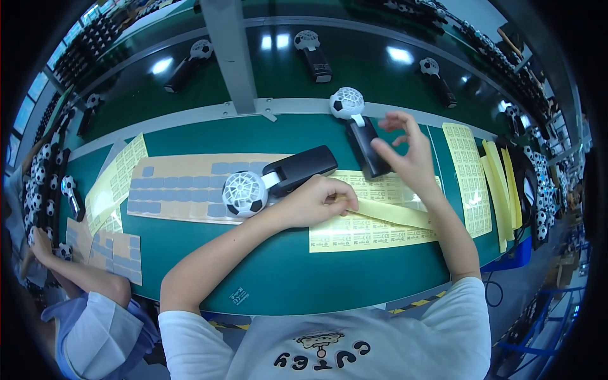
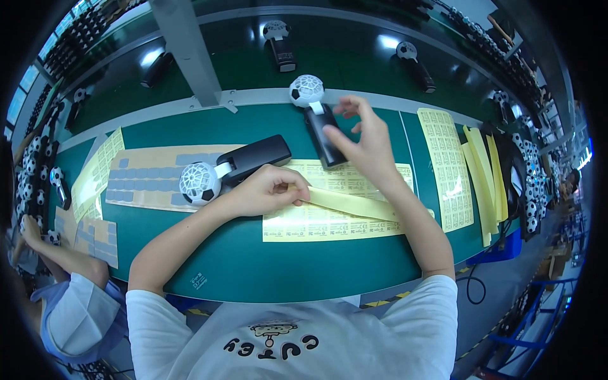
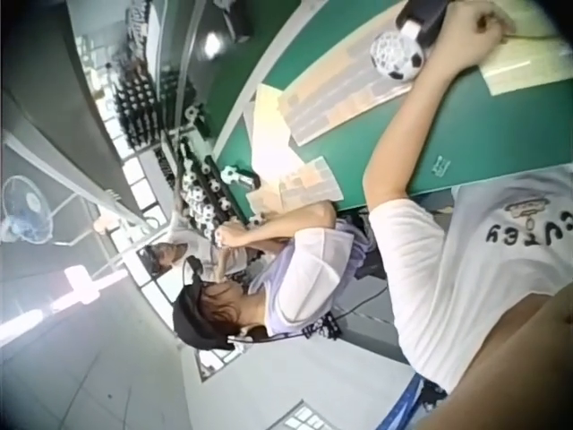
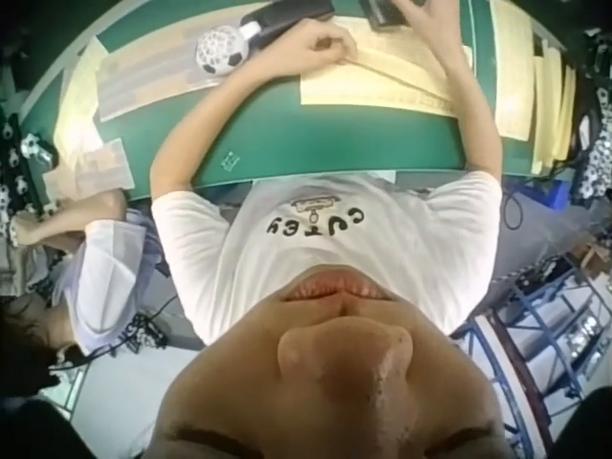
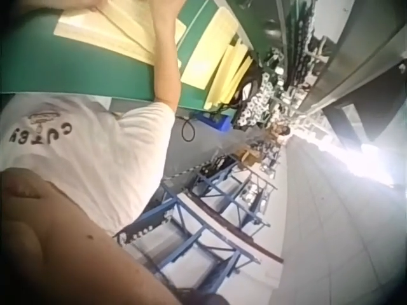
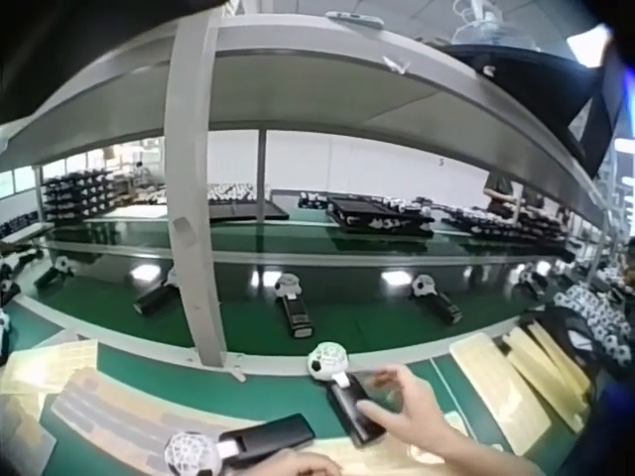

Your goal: The person assembles electronic handheld devices by hand, then labels them with stickers from a sheet, writing on the labels with a pen.

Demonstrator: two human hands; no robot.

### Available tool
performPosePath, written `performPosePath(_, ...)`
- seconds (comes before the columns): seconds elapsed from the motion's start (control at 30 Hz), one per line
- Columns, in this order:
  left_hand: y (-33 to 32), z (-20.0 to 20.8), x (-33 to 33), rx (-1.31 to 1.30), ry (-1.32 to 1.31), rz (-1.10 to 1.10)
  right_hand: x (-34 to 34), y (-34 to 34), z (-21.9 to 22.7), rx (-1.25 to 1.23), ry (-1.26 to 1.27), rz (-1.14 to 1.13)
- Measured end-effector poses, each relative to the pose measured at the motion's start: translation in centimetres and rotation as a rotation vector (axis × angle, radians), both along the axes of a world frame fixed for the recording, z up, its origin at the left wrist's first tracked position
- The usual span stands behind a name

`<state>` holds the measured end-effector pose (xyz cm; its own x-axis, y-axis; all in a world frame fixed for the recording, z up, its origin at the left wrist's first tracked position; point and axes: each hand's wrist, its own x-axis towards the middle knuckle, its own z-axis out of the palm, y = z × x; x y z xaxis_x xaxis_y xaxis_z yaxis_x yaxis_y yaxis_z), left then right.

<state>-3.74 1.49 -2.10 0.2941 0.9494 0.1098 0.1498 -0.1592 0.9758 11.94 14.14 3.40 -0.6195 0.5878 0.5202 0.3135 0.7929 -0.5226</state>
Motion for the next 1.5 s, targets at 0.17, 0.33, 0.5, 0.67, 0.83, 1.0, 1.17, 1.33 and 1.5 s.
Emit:
performPosePath(0.17,-0.2,0.4,0.1,0.070,-0.003,0.041,1.8,2.1,1.9,-0.739,-0.107,0.043)
performPosePath(0.33,-0.1,0.8,0.0,-0.047,0.003,0.031,1.3,1.7,1.3,-0.702,-0.233,-0.007)
performPosePath(0.5,-0.1,1.1,-0.1,-0.052,0.028,0.020,1.4,1.9,1.0,-0.607,-0.293,0.022)
performPosePath(0.67,-0.1,0.7,-0.1,-0.030,0.028,0.022,1.4,2.1,1.1,-0.636,-0.322,0.043)
performPosePath(0.83,-0.1,0.9,-0.1,-0.035,0.013,0.012,1.3,2.0,1.0,-0.614,-0.322,0.025)
performPosePath(1.0,-0.2,0.9,-0.1,-0.001,0.028,0.023,1.2,1.7,1.1,-0.591,-0.321,0.020)
performPosePath(1.17,-0.2,1.2,0.0,0.007,0.042,0.025,1.1,1.5,1.4,-0.552,-0.329,-0.005)
performPosePath(1.33,-0.1,1.2,0.1,0.006,0.034,0.029,1.1,1.7,1.4,-0.525,-0.408,-0.031)
performPosePath(1.5,0.0,0.7,0.0,-0.008,0.039,0.029,0.6,1.1,2.9,-0.453,-0.542,-0.192)
